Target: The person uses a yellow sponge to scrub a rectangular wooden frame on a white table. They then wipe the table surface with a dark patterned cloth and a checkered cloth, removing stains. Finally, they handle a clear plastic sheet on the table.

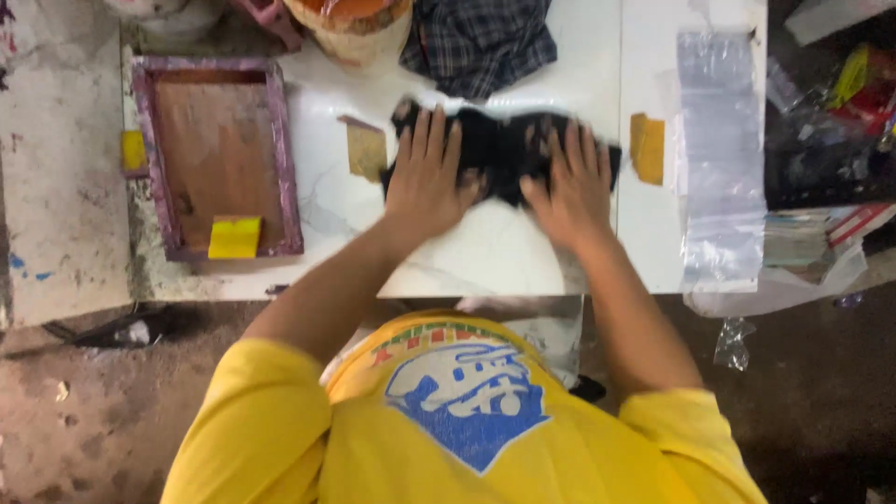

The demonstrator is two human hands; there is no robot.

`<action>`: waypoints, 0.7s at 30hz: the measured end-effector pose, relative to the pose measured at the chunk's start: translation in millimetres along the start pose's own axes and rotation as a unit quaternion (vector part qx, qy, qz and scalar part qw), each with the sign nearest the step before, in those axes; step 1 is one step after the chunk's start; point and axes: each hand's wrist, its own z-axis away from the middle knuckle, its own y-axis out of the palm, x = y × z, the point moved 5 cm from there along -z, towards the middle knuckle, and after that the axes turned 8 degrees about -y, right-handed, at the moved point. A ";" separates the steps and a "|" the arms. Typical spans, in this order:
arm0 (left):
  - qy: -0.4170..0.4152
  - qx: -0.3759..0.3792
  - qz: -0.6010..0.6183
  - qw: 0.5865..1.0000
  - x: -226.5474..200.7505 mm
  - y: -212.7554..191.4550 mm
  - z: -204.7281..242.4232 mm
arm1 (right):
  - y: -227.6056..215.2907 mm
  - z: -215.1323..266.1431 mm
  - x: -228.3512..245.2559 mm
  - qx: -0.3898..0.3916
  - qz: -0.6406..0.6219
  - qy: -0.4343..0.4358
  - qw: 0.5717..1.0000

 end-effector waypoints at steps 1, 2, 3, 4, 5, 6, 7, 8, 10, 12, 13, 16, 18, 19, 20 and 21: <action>-0.026 0.057 -0.014 0.998 0.4 1.6 -16.4 | -8.8 -19.2 8.1 0.008 -0.016 0.018 1.000; -0.025 0.054 -0.015 0.998 -0.4 4.2 -16.3 | -9.7 -29.1 21.2 0.004 -0.015 0.017 1.000; -0.035 0.045 -0.035 0.998 -0.6 5.7 -16.9 | -7.9 -39.0 34.0 0.041 0.003 0.016 0.999; -0.040 0.034 -0.055 0.997 -2.8 7.0 -20.5 | -7.9 -48.7 44.3 0.076 0.021 0.019 0.997; -0.035 0.030 -0.055 0.997 -2.6 -1.7 -11.1 | 3.1 -45.2 49.6 0.070 0.023 0.023 0.997; -0.044 0.058 -0.028 0.997 -1.9 -5.9 3.0 | 10.2 -39.6 63.5 0.005 0.031 -0.052 0.998; -0.053 0.086 -0.001 0.995 -0.6 -9.6 17.5 | 18.0 -32.3 77.9 -0.059 0.039 -0.126 0.990; -0.056 0.085 -0.001 0.995 0.6 -13.5 35.6 | 19.8 -21.5 87.0 -0.059 0.038 -0.129 0.989; -0.046 0.076 0.006 0.996 3.1 -23.5 69.5 | 27.3 -2.8 108.5 -0.011 0.010 -0.163 0.987; -0.042 0.091 -0.009 0.995 3.7 -17.1 88.0 | 24.3 19.0 117.0 0.017 0.006 -0.173 0.985; -0.037 0.109 -0.022 0.993 3.7 -12.6 98.9 | 25.3 32.2 122.2 0.049 0.002 -0.179 0.983; 0.014 0.107 -0.061 0.992 -12.7 -15.1 95.0 | 21.0 63.8 113.6 0.038 0.003 -0.171 0.984; 0.046 0.092 -0.037 0.994 -34.1 -15.2 83.1 | 31.4 80.6 90.9 -0.010 0.002 -0.163 0.987; 0.080 0.081 -0.012 0.993 -46.8 -15.9 77.7 | 34.5 89.0 78.2 -0.054 -0.002 -0.151 0.987; 0.080 0.077 -0.012 0.994 -56.9 -5.7 69.5 | 37.1 89.4 71.7 -0.057 0.001 -0.154 0.987; 0.102 0.070 0.034 0.992 -69.8 3.2 61.4 | 33.7 90.3 62.4 -0.119 0.003 -0.134 0.984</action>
